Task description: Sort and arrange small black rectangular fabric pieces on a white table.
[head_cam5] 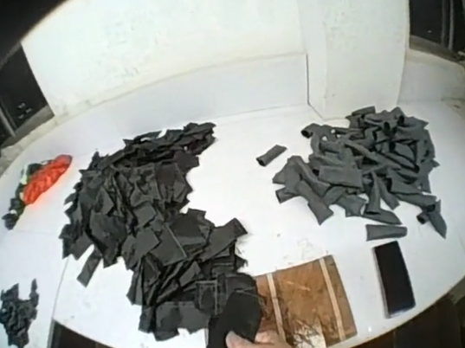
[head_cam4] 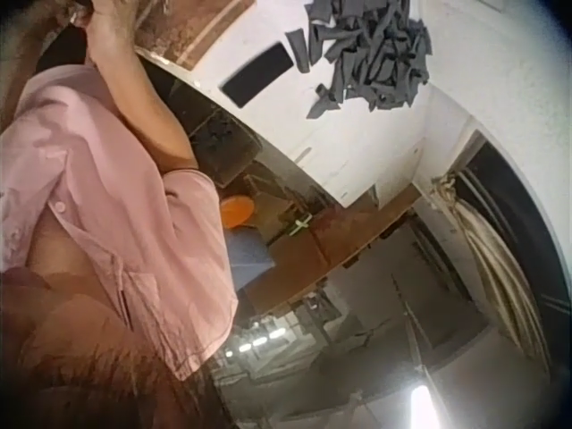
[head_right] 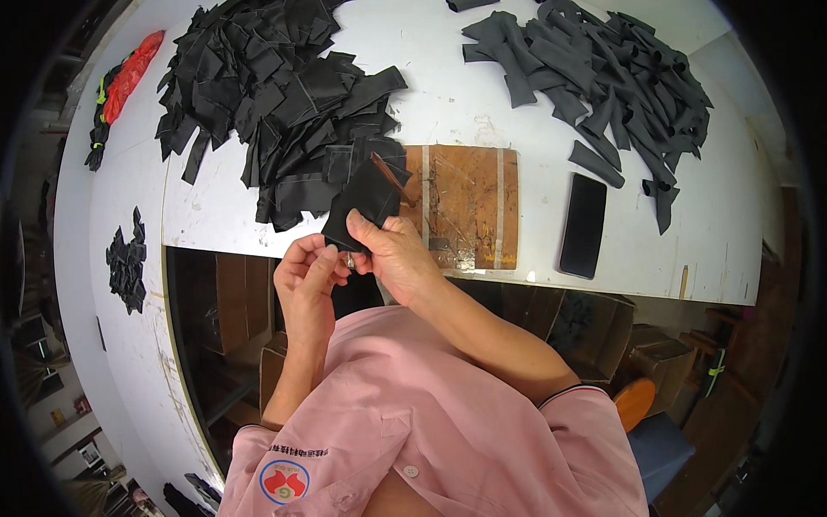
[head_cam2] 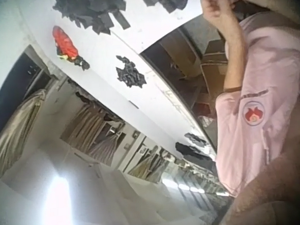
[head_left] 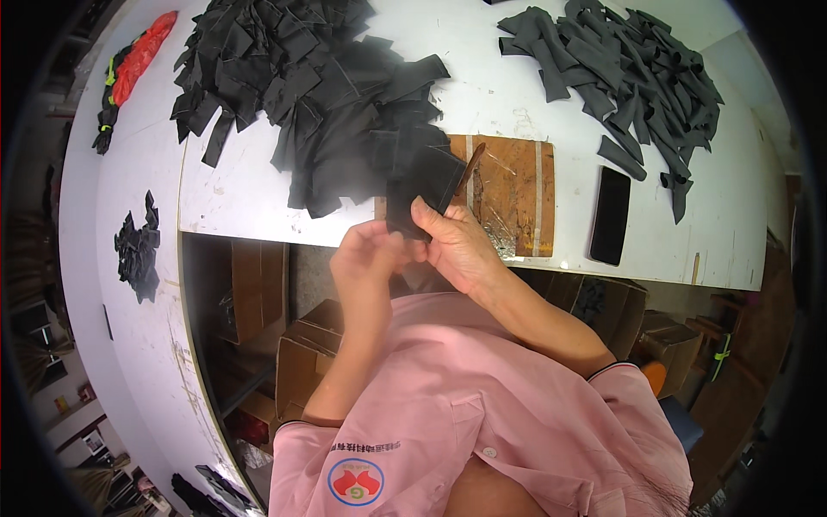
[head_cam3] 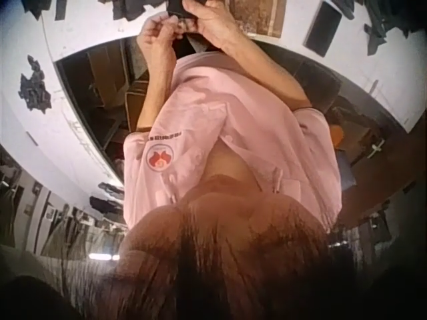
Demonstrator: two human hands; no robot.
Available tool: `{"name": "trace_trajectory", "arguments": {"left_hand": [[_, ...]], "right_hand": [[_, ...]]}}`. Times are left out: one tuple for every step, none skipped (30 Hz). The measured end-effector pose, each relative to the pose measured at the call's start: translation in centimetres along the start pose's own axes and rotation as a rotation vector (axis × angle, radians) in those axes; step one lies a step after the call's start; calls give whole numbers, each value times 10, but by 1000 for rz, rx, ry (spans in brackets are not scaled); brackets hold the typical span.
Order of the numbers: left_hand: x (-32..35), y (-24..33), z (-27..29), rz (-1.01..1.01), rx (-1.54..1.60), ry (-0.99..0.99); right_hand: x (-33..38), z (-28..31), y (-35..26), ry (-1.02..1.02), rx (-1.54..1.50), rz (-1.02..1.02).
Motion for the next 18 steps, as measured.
{"name": "trace_trajectory", "arguments": {"left_hand": [[-4, -1, -1, 31, 43, -28], [-9, -4, 0, 30, 46, -28], [-15, -11, 3, 61, 70, -24], [-19, -17, 6, 93, 93, -20], [-21, -19, 7, 54, 86, 0], [-22, -21, 10, 53, 87, 1], [-23, -22, 12, 5, 39, 3], [-24, -21, 14, -44, -10, 6], [-23, -21, 15, -43, -9, 4], [-23, -18, 17, -84, -47, 25], [-22, -16, 19, -125, -84, 46], [-22, -15, 19, -127, -85, 46], [-22, -12, 20, -133, -43, 44], [-22, -10, 22, -140, -1, 43], [-22, -9, 22, -144, -3, 44], [-23, -10, 22, -129, 44, 32], [-24, -11, 21, -114, 91, 19], [-24, -10, 19, -82, 134, -14]], "right_hand": [[-2, 1, 0, -9, 4, 5], [-4, 3, -1, -9, 6, 6], [-6, 6, -2, -5, 40, -10], [-7, 8, -2, -1, 72, -26], [-8, 10, -2, -2, 73, -26], [-9, 12, -1, 28, 89, -59], [-9, 15, 0, 63, 104, -89], [-9, 14, 0, 66, 104, -87], [-10, 10, 0, 68, 89, -48], [-12, 7, 0, 69, 74, -9], [-14, 5, 0, 68, 74, -7], [-16, 2, 0, 50, 73, -5], [-19, -1, 1, 30, 71, -4], [-21, -3, 2, 26, 70, -3], [-24, -3, 4, 34, 75, 6], [-28, -5, 5, 39, 80, 14], [-30, -6, 7, 32, 79, 13], [-31, -5, 7, 38, 77, 21]]}}
Point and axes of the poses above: each hand's wrist, its own x-axis away from the middle knuckle, its own z-axis out of the back of the hand, y = z × x, the point moved 4 cm from there along -x, towards the middle knuckle, and after that the axes turned 1 degree about -y, right-handed, at the moved point
